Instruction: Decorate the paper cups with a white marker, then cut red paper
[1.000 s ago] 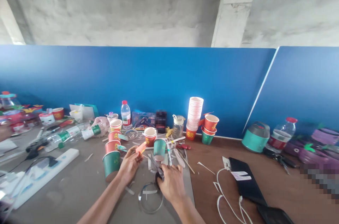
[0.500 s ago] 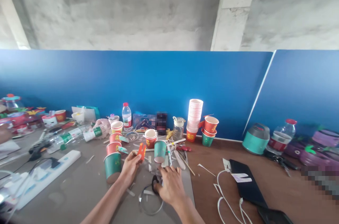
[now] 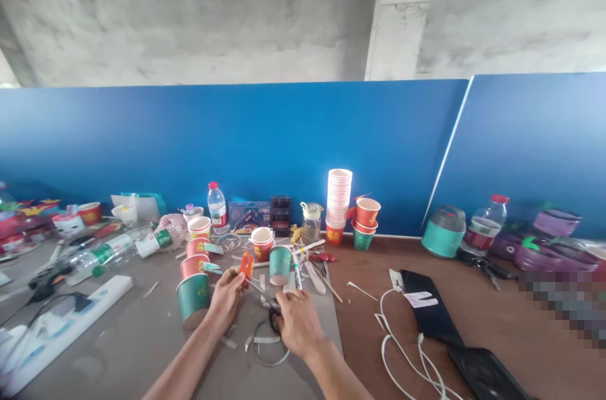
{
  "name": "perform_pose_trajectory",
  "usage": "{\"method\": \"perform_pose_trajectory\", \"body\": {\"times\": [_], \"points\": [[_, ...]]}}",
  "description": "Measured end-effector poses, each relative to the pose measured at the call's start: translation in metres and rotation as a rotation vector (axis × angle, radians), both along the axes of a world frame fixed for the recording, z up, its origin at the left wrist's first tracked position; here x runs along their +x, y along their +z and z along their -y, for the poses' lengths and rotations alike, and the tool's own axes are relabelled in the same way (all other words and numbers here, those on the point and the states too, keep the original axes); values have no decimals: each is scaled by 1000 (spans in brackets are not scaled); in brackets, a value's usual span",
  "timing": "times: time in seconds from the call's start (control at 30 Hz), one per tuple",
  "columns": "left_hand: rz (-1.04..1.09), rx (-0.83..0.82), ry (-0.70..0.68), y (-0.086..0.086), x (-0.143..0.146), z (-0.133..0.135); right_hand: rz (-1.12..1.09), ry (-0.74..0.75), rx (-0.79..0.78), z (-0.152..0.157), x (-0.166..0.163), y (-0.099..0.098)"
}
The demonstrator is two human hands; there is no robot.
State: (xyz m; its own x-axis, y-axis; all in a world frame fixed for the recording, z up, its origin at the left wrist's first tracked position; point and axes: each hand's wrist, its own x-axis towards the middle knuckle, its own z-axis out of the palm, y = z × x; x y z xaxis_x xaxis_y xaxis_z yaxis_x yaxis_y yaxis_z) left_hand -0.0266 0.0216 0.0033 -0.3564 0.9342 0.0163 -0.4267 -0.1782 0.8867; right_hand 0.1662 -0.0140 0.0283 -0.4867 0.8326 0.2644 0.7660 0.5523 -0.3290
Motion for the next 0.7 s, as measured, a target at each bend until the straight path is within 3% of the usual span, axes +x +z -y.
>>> {"method": "perform_pose_trajectory", "body": {"times": [0.5, 0.7], "points": [[57, -24, 32, 0, -5, -4, -120, 11, 65, -8, 10, 7], [67, -34, 47, -1, -5, -5, -65, -1, 38, -17, 20, 4]]}}
